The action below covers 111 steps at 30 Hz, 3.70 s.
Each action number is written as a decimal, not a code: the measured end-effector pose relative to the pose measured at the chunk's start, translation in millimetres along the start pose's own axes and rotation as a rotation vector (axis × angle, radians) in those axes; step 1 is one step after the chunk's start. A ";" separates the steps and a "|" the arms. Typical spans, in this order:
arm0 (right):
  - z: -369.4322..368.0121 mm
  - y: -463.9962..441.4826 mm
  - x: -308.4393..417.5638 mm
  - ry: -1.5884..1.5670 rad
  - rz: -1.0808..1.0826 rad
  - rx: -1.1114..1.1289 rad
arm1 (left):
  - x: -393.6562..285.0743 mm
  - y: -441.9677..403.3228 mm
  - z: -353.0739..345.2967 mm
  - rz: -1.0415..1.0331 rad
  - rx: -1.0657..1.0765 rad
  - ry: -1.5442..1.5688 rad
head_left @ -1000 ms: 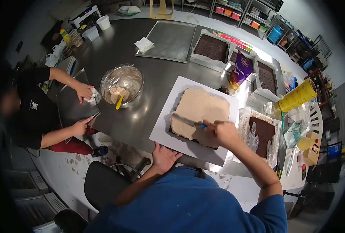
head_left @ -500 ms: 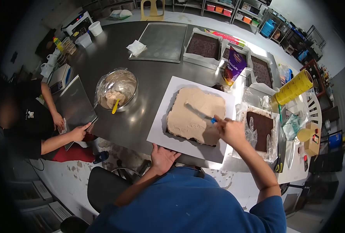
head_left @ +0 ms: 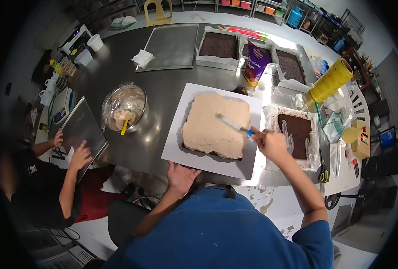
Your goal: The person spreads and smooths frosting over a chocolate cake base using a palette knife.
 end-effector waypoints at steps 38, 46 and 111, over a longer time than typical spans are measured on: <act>22.6 -15.7 16.9 -0.076 0.067 -0.099 | 9.1 16.1 15.6 -0.018 -0.044 0.012; 22.4 -24.9 17.9 -0.161 -0.004 -0.080 | -1.8 20.5 23.6 -0.064 0.017 0.069; 13.4 -29.2 20.7 -0.020 0.420 0.112 | -28.4 2.0 23.3 -0.071 0.042 -0.011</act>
Point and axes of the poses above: each hand's wrist, its own y-axis away from the middle knuckle, its own z-axis out of the back of the hand, x = y × z, the point moved 2 cm from there along -y, towards the middle knuckle, and after that the axes turned 15 degrees about x, right-handed, at the moved point
